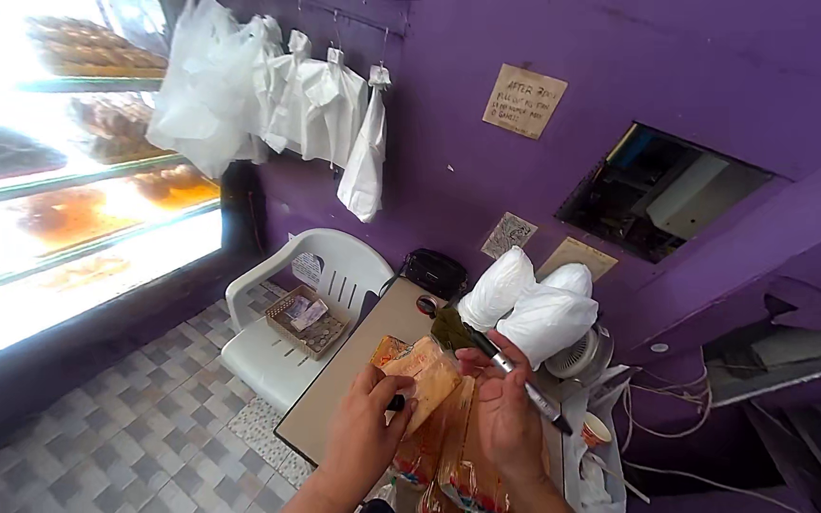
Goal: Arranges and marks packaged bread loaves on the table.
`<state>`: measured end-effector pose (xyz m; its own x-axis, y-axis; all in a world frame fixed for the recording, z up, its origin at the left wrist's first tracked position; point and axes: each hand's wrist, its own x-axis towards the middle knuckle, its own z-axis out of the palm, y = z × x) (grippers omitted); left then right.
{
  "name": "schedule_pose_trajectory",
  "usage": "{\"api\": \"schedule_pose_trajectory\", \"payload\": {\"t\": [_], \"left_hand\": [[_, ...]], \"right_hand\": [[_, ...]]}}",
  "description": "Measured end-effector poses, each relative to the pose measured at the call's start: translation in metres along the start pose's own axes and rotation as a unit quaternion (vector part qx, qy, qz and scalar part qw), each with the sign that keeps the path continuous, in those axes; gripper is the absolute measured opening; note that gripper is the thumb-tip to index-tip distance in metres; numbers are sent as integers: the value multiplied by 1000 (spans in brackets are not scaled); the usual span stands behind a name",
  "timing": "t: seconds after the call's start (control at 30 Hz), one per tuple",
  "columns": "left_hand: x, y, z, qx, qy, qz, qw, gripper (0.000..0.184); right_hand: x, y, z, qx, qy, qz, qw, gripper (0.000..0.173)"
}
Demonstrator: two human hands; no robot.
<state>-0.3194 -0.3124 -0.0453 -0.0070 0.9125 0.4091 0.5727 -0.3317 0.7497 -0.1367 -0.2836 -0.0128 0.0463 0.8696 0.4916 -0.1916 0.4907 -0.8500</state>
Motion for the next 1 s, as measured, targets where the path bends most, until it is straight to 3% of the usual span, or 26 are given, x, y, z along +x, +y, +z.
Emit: {"api": "schedule_pose_trajectory", "payload": {"t": [0.13, 0.27, 0.47, 0.8, 1.0], "left_hand": [[-8, -1, 4, 8, 23, 9, 1000, 22], [-19, 2, 9, 27, 32, 43, 998, 21], [-27, 5, 17, 22, 32, 68, 997, 19], [-29, 3, 22, 25, 34, 85, 995, 19], [-28, 2, 23, 28, 38, 85, 995, 18]], "right_hand": [[34, -9, -5, 35, -57, 40, 997, 49], [47, -8, 3, 47, -152, 85, 984, 24], [35, 12, -7, -64, -186, 43, 980, 6], [30, 19, -14, -138, -203, -21, 969, 9], [28, 19, -12, -134, -220, -6, 966, 9]]}}
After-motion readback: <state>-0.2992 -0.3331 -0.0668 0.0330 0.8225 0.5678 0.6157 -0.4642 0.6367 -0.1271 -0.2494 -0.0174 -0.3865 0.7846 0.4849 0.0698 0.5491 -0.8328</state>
